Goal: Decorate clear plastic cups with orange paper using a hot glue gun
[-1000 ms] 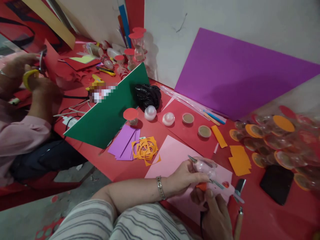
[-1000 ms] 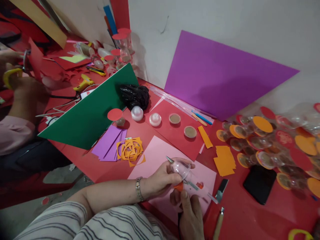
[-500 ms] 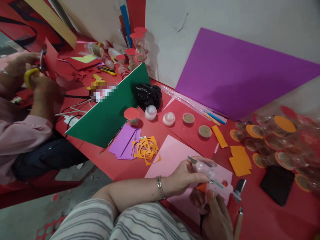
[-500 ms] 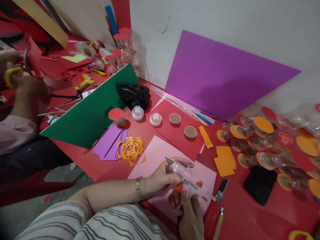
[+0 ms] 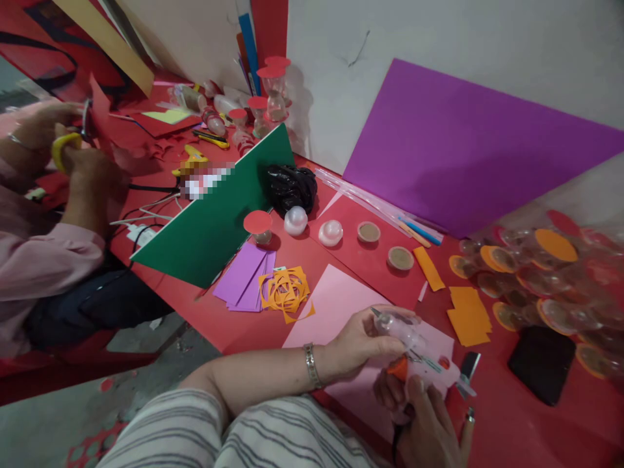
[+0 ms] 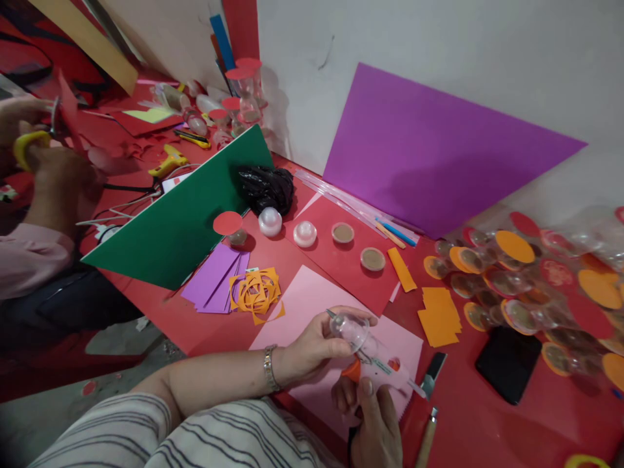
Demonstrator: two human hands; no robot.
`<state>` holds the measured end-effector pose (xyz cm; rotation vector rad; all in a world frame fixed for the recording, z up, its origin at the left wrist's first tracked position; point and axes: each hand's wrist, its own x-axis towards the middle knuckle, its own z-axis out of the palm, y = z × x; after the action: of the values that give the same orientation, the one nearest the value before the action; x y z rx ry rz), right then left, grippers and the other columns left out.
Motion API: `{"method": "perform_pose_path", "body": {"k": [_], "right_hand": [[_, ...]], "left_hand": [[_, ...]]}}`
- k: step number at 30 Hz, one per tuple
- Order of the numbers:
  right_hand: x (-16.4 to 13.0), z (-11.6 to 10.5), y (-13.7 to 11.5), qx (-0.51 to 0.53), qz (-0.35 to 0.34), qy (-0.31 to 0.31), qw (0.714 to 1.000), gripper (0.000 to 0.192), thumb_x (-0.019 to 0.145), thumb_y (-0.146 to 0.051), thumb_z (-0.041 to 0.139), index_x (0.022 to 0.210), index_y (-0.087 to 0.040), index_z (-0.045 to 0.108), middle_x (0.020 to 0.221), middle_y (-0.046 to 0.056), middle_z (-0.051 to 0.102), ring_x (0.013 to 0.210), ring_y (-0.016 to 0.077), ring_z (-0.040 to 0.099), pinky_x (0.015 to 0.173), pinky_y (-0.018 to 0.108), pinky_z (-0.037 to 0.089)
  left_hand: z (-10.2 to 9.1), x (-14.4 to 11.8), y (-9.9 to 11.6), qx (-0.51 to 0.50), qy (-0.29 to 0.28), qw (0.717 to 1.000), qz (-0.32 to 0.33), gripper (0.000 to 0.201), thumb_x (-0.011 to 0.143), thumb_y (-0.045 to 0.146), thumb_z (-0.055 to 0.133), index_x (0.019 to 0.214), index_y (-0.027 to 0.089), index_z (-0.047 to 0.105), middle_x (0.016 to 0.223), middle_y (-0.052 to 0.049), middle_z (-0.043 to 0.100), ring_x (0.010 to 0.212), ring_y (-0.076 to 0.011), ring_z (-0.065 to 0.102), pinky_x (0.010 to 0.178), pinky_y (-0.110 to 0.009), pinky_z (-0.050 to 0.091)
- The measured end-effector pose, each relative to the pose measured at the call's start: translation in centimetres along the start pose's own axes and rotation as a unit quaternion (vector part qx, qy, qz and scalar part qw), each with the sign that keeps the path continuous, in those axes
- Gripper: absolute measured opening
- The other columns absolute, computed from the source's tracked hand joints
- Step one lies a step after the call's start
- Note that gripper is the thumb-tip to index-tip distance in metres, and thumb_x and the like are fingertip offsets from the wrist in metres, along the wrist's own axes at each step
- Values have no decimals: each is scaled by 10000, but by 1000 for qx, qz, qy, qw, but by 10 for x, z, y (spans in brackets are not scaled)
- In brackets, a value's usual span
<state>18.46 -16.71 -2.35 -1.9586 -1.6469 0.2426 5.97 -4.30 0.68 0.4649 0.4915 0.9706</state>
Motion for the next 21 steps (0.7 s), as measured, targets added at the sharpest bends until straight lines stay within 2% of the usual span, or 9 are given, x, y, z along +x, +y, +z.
{"method": "perform_pose_path", "body": {"k": [3,5,10,14,18,21], "right_hand": [[1,2,4,-21,4,45,999,247,1005,-292,357,975,-277,602,743,25,547,694,216,515,663,348,416],[1,0,7,-46,1,51,998,257,1000,-320,369,949,-271,616,813,50,584,756,231,536,691,366,420],[-1,-6,5,-75,-9,6,997,222,954,-206,396,963,-264,610,829,46,597,781,225,556,746,376,448],[-3,-3,6,-70,4,10,997,311,929,-142,354,1053,-285,601,817,34,584,764,226,547,745,383,445],[-3,0,14,-79,19,22,996,187,958,-321,419,988,-297,603,902,69,626,908,290,561,786,438,407],[0,-1,21,-53,19,46,997,243,971,-425,409,881,-286,587,830,71,615,892,296,553,781,440,398]], "left_hand": [[0,1,0,4,1,1000,5,647,556,445,967,1100,167,756,1183,-126,727,963,-197,660,847,-276,498],[-1,1,0,2,-4,1000,1,655,553,443,972,1103,162,755,1181,-128,728,962,-195,661,855,-277,499],[-3,1,0,11,-22,1000,-12,688,541,448,980,1120,156,750,1136,-117,727,880,-158,649,806,-252,495],[-4,2,-1,20,-14,1000,2,667,555,431,978,1125,169,751,1150,-108,723,921,-167,649,828,-257,491],[-3,2,1,22,-16,999,22,629,566,428,977,1104,185,758,1185,-109,726,1020,-194,648,919,-289,480],[-3,3,5,44,-13,998,37,640,576,459,968,1116,188,754,1187,-109,728,1060,-214,649,971,-322,472]]}}
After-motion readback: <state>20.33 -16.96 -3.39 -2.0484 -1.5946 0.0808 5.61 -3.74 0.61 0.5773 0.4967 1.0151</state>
